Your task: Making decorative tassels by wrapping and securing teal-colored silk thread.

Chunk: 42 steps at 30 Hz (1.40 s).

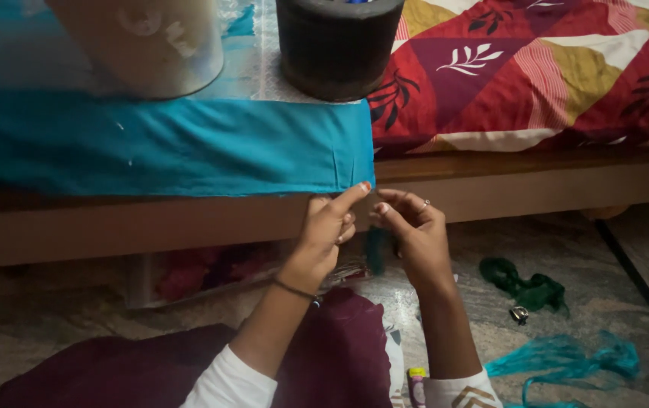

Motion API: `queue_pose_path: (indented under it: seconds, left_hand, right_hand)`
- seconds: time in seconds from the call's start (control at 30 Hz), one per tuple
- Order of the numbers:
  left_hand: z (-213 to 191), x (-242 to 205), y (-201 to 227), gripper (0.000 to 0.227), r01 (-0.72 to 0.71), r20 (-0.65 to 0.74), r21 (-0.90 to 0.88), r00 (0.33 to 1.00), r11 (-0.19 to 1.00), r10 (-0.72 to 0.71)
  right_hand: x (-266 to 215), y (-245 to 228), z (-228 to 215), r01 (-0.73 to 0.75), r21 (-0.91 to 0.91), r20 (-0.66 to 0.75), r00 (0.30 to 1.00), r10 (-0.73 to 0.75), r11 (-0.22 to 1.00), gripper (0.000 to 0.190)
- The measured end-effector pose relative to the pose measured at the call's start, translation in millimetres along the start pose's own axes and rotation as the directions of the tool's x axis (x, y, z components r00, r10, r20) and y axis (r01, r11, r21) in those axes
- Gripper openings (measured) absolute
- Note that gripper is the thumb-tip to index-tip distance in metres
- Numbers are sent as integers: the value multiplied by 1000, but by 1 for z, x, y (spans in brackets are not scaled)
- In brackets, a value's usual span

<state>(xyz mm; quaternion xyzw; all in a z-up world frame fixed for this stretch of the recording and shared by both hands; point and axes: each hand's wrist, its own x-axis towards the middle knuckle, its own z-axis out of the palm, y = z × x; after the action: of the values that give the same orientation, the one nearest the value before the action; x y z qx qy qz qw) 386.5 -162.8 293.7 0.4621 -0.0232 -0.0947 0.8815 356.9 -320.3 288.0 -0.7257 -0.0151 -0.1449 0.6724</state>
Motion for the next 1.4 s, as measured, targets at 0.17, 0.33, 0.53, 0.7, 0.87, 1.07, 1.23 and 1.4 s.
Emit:
queue_pose_path:
  seconds: [0.17, 0.33, 0.53, 0.7, 0.87, 1.07, 1.23, 1.4]
  left_hand:
    - [-7, 7, -7, 28, 150, 20, -183, 989, 972, -149]
    - [-13, 13, -9, 22, 172, 23, -134, 985, 976, -171]
    - [-22, -12, -10, 32, -276, 110, 714, 952, 644, 287]
    - [-38, -8, -7, 45, -365, 566, 821, 625, -439, 538]
    - [-39, 16, 2, 55, -335, 743, 642, 494, -690, 452]
    - [-87, 44, -4, 24, -321, 843, 479, 429, -817, 325]
    - [-72, 43, -3, 15, -354, 863, 436, 425, -827, 273]
    - [-64, 42, 10, 8, -339, 845, 449, 461, -827, 270]
  right_hand:
    - [-2, -9, 2, -72, 264, 81, 995, 53, 962, 23]
    - [-48, 30, -7, -23, 77, 108, 994, 15, 997, 16]
    - [-201, 127, 1, 162, -574, 334, 941, 49, 803, 19]
    - [-277, 108, -4, 457, -554, 580, 812, -71, 696, 29]
    - [-330, 164, -91, -199, -748, -153, 980, 127, 633, 22]
    - [-495, 286, -235, -667, -736, -647, 743, 170, 115, 30]
    - [-518, 280, -244, -788, -614, -746, 597, 297, 42, 51]
    - [-498, 246, -237, -861, -487, -710, 489, 506, 148, 40]
